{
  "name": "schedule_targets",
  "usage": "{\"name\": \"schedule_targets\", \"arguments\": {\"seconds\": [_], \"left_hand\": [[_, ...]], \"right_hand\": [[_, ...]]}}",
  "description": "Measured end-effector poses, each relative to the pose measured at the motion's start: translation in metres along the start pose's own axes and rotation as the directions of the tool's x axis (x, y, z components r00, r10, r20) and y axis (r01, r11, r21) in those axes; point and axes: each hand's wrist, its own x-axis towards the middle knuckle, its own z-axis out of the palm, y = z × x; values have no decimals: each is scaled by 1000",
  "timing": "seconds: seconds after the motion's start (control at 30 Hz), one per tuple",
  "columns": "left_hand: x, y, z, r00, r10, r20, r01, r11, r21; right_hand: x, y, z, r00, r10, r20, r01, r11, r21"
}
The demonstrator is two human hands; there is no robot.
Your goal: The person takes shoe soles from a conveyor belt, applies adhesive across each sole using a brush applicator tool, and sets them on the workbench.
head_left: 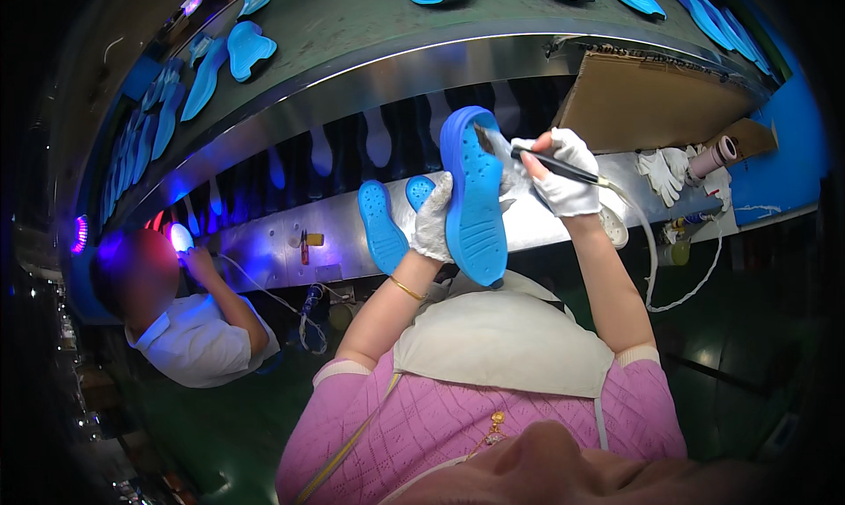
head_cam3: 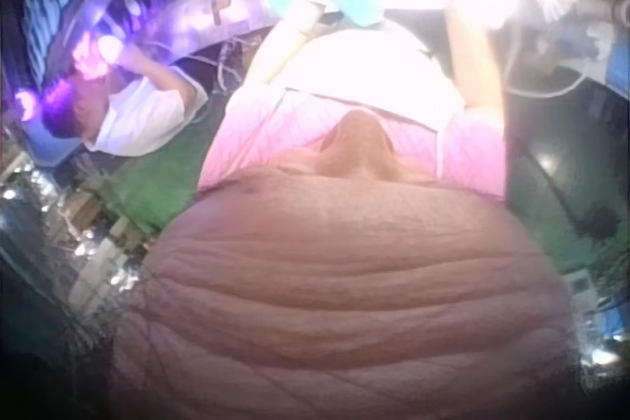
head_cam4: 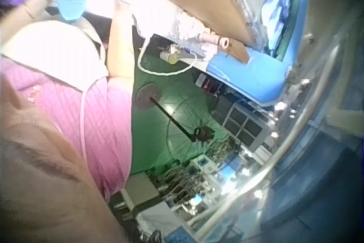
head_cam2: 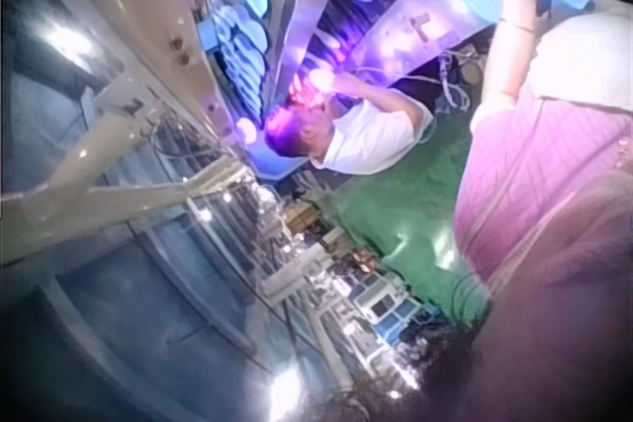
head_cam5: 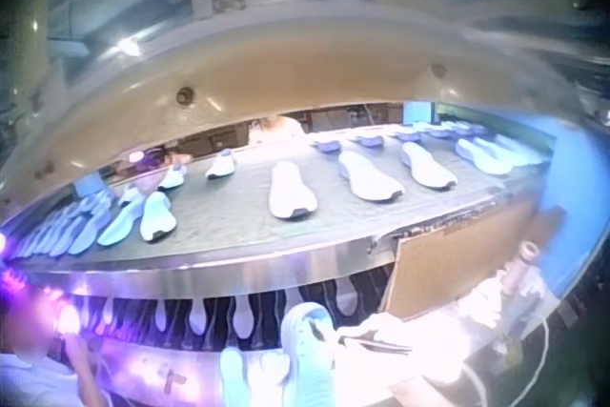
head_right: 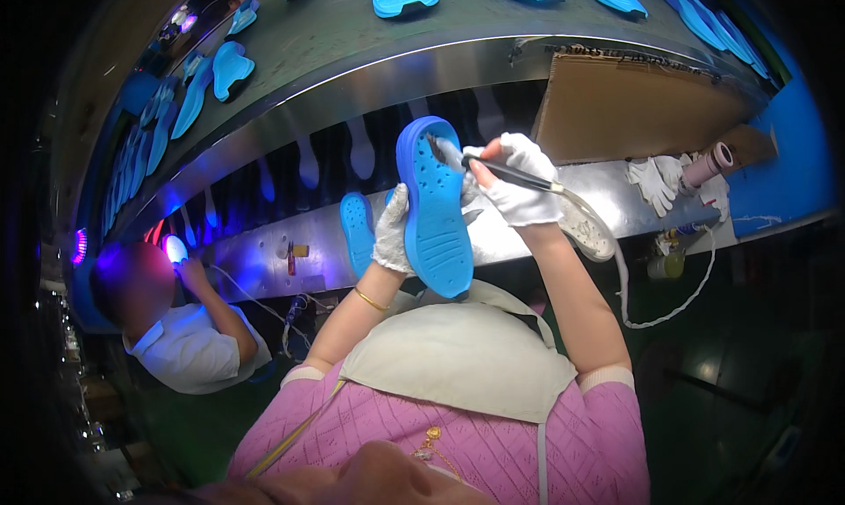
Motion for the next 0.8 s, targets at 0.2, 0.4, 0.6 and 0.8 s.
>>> {"name": "schedule_targets", "arguments": {"seconds": [0.2, 0.4, 0.6, 0.8], "left_hand": [[13, -6, -5, 997, 56, 44, -53, 997, -59], [26, -1, 0, 989, 146, 10, -147, 989, 32], [28, 5, 3, 983, 173, 66, -170, 984, -53], [30, 16, -4, 974, 222, 35, -223, 975, 19]], "right_hand": [[-21, -20, 16, 948, -26, 316, 47, 997, -57], [-15, -16, 15, 874, -350, 336, 451, 841, -298], [-33, -19, 12, 928, -159, 336, 267, 914, -306], [-36, -24, 6, 887, -188, 421, 357, 859, -368]]}}
